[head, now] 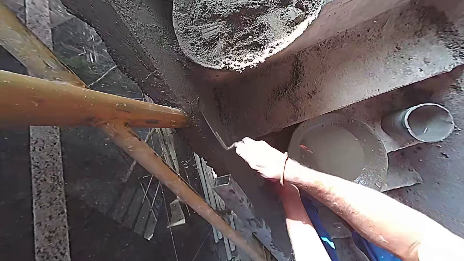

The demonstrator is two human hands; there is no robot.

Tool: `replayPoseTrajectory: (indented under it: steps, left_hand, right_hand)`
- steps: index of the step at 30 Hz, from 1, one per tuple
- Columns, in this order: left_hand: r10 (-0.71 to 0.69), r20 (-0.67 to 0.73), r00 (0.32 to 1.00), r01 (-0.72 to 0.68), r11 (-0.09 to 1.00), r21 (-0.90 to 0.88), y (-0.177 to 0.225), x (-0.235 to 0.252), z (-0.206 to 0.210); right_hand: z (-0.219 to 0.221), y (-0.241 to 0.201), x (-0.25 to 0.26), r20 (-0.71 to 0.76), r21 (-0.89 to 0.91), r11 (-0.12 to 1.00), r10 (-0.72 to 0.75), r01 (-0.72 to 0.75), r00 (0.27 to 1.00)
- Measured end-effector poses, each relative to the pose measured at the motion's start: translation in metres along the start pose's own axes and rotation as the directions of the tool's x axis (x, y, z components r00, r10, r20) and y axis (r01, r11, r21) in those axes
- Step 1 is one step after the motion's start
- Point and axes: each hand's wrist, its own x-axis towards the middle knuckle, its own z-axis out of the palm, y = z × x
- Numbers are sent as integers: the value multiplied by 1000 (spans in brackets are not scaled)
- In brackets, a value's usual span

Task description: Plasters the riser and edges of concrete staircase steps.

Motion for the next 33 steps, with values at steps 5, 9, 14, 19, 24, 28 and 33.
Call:
replayPoseTrajectory:
  steps: [5, 9, 14, 19, 24, 28, 33]
  left_hand:
    - [11, -7, 1000, -12, 996, -83, 15, 17, 6]
    - [-16, -11, 1000, 15, 995, -95, 15, 14, 6]
    - [-22, -11, 1000, 20, 995, -97, 15, 14, 7]
    - [-32, -8, 999, 31, 996, -89, 16, 14, 4]
    - [-52, -2, 999, 51, 994, -95, 15, 11, 5]
    - [-40, 3, 999, 40, 993, -108, 14, 9, 8]
    - [-30, 17, 999, 32, 993, -115, 12, 5, 8]
  right_hand:
    - [-31, 67, 52, 157, 715, 623, 301, -318, 941]
    - [-37, 72, 76, 139, 616, 677, 412, -404, 901]
    - [-34, 68, 75, 110, 527, 758, 387, -384, 915]
    - [-43, 56, 95, 186, 477, 759, 406, -444, 895]
    - [-53, 35, 101, 258, 502, 748, 351, -435, 900]
    - [-49, 16, 72, 257, 620, 723, 182, -306, 949]
    - [-26, -17, 41, 86, 335, 933, 107, -130, 990]
